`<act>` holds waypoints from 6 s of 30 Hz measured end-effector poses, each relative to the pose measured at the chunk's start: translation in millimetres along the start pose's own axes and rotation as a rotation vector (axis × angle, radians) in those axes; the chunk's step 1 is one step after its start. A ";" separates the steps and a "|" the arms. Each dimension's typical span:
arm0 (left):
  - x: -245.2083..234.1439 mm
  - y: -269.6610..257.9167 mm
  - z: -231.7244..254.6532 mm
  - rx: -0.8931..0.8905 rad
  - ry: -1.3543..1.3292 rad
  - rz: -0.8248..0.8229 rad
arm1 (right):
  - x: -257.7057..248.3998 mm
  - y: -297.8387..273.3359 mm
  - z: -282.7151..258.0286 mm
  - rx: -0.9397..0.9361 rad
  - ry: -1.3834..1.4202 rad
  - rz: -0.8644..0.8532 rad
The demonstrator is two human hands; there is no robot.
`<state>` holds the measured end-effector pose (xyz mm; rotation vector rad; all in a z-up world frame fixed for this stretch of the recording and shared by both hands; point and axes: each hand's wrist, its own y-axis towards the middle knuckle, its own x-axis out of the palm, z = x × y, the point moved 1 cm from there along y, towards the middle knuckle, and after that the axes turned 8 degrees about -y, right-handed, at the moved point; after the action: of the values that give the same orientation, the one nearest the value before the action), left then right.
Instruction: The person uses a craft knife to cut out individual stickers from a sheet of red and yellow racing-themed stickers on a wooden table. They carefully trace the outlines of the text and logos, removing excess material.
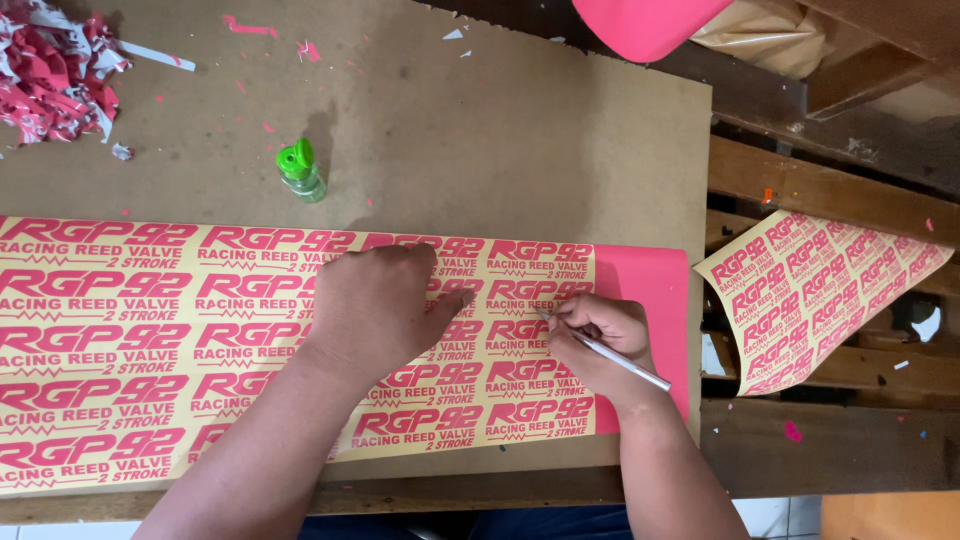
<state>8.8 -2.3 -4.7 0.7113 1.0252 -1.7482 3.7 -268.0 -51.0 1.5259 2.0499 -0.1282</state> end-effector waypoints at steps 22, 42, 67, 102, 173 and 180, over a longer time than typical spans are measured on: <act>14.9 -4.2 -6.8 0.020 -0.010 0.067 | 5.8 -1.2 21.4 -0.029 -0.401 0.073; 12.7 -24.1 4.6 0.019 0.035 0.152 | 2.1 -6.7 41.9 -0.052 -0.433 0.056; 98.1 -186.9 -15.7 0.058 0.170 0.563 | -65.1 -30.1 28.7 0.270 1.011 0.624; 41.4 -131.6 7.9 0.226 0.177 0.646 | -9.3 10.8 25.8 0.354 0.507 0.388; 11.5 6.7 3.3 0.042 -0.029 0.056 | 31.6 22.4 13.2 0.088 0.215 0.120; 12.4 7.4 2.7 0.048 -0.009 0.038 | 29.1 18.1 25.0 0.086 0.258 0.147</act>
<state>11.0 -11.5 -15.9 0.7474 0.9608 -1.7468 24.4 -247.1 -81.6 1.8221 2.1411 0.0405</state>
